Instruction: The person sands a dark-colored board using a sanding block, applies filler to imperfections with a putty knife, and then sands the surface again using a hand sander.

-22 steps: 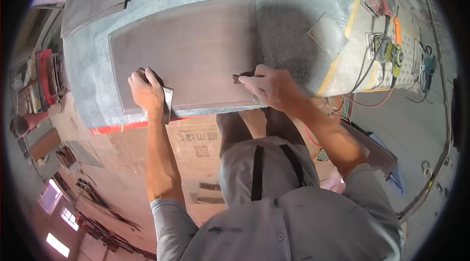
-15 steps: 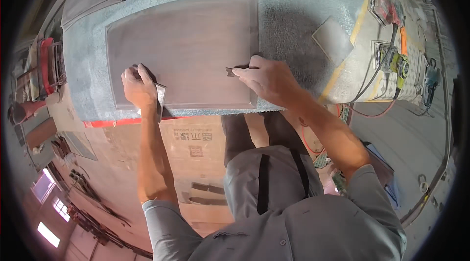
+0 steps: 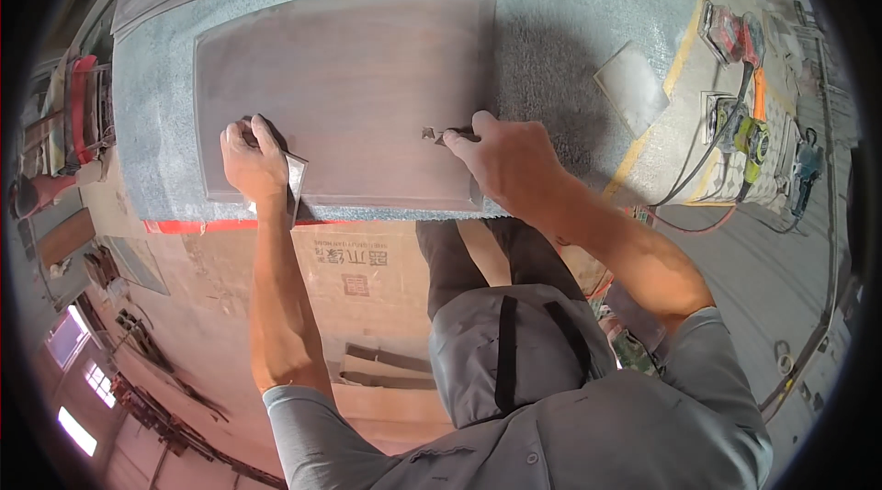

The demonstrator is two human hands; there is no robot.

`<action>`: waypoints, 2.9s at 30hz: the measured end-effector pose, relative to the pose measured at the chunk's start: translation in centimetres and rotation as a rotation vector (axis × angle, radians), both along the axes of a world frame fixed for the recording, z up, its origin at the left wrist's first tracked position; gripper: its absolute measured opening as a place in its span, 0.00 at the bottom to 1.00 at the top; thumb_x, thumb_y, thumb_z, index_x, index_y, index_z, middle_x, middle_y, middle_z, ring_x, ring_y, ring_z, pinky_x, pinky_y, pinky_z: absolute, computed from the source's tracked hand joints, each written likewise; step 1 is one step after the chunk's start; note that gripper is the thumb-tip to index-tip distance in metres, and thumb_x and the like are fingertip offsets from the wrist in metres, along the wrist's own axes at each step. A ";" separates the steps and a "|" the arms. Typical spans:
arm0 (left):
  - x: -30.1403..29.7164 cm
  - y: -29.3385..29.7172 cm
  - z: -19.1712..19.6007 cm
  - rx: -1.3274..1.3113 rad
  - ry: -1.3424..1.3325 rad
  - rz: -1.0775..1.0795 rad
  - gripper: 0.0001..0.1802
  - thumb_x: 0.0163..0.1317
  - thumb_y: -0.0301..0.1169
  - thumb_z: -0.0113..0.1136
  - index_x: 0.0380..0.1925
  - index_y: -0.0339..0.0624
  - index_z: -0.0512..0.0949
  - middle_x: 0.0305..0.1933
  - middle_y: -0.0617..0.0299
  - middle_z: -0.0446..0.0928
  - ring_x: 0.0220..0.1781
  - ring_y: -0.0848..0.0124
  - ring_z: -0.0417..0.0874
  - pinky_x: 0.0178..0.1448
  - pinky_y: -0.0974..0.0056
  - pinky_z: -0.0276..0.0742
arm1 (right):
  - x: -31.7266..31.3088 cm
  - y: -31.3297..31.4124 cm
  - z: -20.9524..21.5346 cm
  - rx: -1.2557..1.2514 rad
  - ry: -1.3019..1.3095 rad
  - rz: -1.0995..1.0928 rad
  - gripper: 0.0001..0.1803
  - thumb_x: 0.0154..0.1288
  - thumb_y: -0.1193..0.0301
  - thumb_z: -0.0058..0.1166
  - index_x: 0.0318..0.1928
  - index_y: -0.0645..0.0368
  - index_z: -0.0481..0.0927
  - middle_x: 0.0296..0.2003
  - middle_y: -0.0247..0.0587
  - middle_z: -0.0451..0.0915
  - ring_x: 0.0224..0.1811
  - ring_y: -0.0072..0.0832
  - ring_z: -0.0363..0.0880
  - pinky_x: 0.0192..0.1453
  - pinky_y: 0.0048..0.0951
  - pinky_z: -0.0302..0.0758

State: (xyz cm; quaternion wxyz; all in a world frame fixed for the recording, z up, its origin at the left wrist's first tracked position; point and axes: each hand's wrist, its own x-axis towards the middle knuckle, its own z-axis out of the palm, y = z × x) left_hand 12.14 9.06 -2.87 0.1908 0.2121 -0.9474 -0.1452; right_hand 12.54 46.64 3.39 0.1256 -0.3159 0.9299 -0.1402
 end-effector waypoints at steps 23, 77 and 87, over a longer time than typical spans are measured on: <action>0.0 -0.3 -0.1 -0.019 -0.014 -0.008 0.19 0.78 0.44 0.62 0.37 0.38 0.81 0.40 0.56 0.81 0.41 0.55 0.86 0.48 0.52 0.80 | -1.9 -2.1 2.1 0.140 -0.150 0.061 0.31 0.67 0.71 0.69 0.70 0.41 0.85 0.42 0.40 0.80 0.35 0.39 0.88 0.42 0.40 0.86; -0.3 0.2 -0.1 -0.007 -0.045 0.042 0.19 0.77 0.45 0.63 0.37 0.38 0.81 0.39 0.57 0.81 0.40 0.55 0.84 0.49 0.51 0.79 | 0.4 0.5 -0.5 -0.145 0.014 -0.073 0.10 0.69 0.70 0.62 0.49 0.52 0.87 0.37 0.41 0.79 0.26 0.37 0.86 0.28 0.38 0.82; -0.2 -0.3 -0.1 -0.019 -0.021 0.019 0.17 0.77 0.42 0.63 0.35 0.38 0.80 0.38 0.57 0.80 0.37 0.57 0.84 0.44 0.52 0.79 | -1.2 1.3 0.8 -0.141 -0.028 -0.080 0.11 0.64 0.70 0.67 0.48 0.53 0.87 0.34 0.41 0.79 0.28 0.38 0.85 0.31 0.40 0.84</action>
